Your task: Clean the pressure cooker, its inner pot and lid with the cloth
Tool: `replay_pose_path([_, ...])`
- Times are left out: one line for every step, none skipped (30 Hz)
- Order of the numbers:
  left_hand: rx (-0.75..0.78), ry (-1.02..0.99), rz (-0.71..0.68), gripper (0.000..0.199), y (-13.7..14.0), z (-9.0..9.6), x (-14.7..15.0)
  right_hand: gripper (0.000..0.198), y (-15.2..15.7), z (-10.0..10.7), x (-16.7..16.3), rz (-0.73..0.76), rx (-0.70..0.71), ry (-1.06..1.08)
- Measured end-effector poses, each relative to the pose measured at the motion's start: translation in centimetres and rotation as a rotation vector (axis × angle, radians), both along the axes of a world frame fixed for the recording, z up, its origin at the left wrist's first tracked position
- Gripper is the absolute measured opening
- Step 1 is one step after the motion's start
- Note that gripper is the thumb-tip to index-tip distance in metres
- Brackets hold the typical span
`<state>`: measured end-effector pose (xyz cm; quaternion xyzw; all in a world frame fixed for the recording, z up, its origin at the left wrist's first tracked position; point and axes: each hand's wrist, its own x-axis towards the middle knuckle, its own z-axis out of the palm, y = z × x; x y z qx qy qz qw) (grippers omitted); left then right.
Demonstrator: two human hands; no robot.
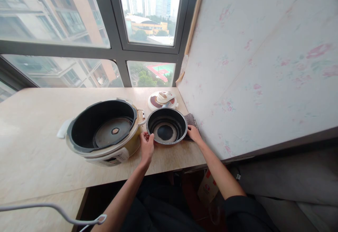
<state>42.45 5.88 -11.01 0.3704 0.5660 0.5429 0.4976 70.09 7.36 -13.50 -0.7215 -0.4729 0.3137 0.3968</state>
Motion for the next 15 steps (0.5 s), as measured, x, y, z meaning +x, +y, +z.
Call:
replay_pose_path([-0.016, -0.041, -0.012, 0.032, -0.2, 0.2, -0.1, 0.015, 0.0, 0.0, -0.1, 0.003, -0.003, -0.014])
replay_pose_path([-0.040, -0.087, -0.022, 0.034, -0.4, 0.5, -0.1, 0.016, -0.1, 0.1, -0.1, 0.003, -0.005, -0.024])
replay_pose_path([-0.067, -0.127, -0.032, 0.035, -0.7, 0.8, -0.2, 0.016, -0.2, 0.1, -0.1, 0.000, -0.005, -0.032])
replay_pose_path([-0.089, -0.149, -0.045, 0.036, -1.1, 1.1, -0.3, 0.017, -0.3, 0.2, -0.1, -0.007, -0.005, -0.037])
replay_pose_path([-0.112, -0.162, -0.063, 0.036, -1.6, 1.3, -0.5, 0.017, -0.6, 0.2, -0.1, -0.019, -0.005, -0.039])
replay_pose_path([-0.137, -0.167, -0.082, 0.038, -2.2, 1.5, -0.7, 0.018, -0.9, 0.2, 0.0, -0.035, -0.005, -0.039])
replay_pose_path([-0.163, -0.167, -0.102, 0.039, -2.8, 1.6, -0.9, 0.019, -1.3, 0.2, 0.1, -0.057, -0.006, -0.035])
replay_pose_path([-0.189, -0.164, -0.124, 0.041, -3.5, 1.7, -1.1, 0.021, -1.8, 0.2, 0.3, -0.082, -0.010, -0.025])
replay_pose_path([-0.211, -0.160, -0.150, 0.043, -4.2, 1.7, -1.3, 0.024, -2.4, 0.1, 0.4, -0.109, -0.015, -0.006])
replay_pose_path([-0.230, -0.156, -0.184, 0.045, -4.9, 1.7, -1.5, 0.025, -3.1, 0.1, 0.5, -0.135, -0.022, 0.021])
replay_pose_path([-0.243, -0.153, -0.229, 0.046, -5.6, 1.8, -1.6, 0.026, -3.8, 0.0, 0.6, -0.158, -0.026, 0.058])
replay_pose_path([-0.252, -0.151, -0.284, 0.046, -6.3, 2.0, -1.7, 0.027, -4.6, -0.1, 0.7, -0.178, -0.028, 0.102])
replay_pose_path([-0.253, -0.151, -0.345, 0.045, -7.0, 2.2, -1.8, 0.027, -5.4, -0.2, 0.8, -0.192, -0.026, 0.149])
replay_pose_path([-0.247, -0.150, -0.404, 0.043, -7.7, 2.7, -1.8, 0.028, -6.1, -0.3, 0.8, -0.204, -0.020, 0.197])
replay_pose_path([-0.230, -0.148, -0.462, 0.041, -8.3, 3.3, -1.8, 0.030, -6.9, -0.4, 0.7, -0.215, -0.012, 0.244])
